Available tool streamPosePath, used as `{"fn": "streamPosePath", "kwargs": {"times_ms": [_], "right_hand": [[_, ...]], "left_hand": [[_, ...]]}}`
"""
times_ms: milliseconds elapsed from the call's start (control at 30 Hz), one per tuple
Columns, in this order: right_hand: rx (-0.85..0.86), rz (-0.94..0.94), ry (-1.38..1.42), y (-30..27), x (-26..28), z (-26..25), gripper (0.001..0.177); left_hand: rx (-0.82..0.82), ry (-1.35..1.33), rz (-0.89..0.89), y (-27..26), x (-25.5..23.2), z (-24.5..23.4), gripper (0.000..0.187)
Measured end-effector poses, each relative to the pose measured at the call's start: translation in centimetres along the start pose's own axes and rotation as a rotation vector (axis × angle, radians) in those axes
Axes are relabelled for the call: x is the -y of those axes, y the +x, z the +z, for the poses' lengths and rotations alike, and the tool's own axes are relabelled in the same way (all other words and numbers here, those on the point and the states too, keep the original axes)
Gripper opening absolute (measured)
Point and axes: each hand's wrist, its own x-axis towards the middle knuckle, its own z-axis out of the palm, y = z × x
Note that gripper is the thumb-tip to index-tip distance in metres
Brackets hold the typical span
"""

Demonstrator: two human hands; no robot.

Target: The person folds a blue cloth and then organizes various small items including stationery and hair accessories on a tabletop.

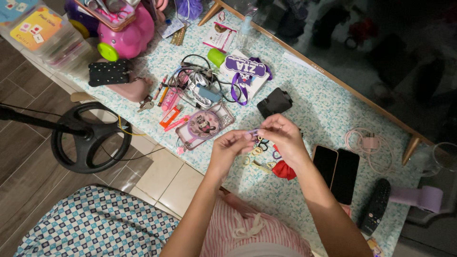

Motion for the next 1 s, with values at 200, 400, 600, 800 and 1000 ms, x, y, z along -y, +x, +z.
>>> {"fn": "streamPosePath", "kwargs": {"times_ms": [200,400,600,800,1000], "right_hand": [[0.032,0.055,0.195,-0.7,1.1,0.1,0.019],[-0.040,0.046,0.014,-0.6,-0.5,-2.0,0.015],[-0.213,-0.021,-0.585,1.8,-6.0,-7.1,0.016],[-0.072,-0.042,-0.893,3.5,-9.5,-7.0,0.017],[-0.091,-0.196,-1.027,3.9,-11.1,-6.5,0.005]], "left_hand": [[-0.005,-0.077,-0.083,-1.2,-1.6,1.2,0.024],[-0.049,0.010,-0.023,-0.6,0.0,-1.0,0.025],[-0.405,1.021,0.226,-1.2,1.6,-5.7,0.022],[-0.385,1.386,0.301,-2.3,2.3,-5.7,0.017],[-0.444,1.248,0.306,-3.8,0.8,-3.9,0.030]]}}
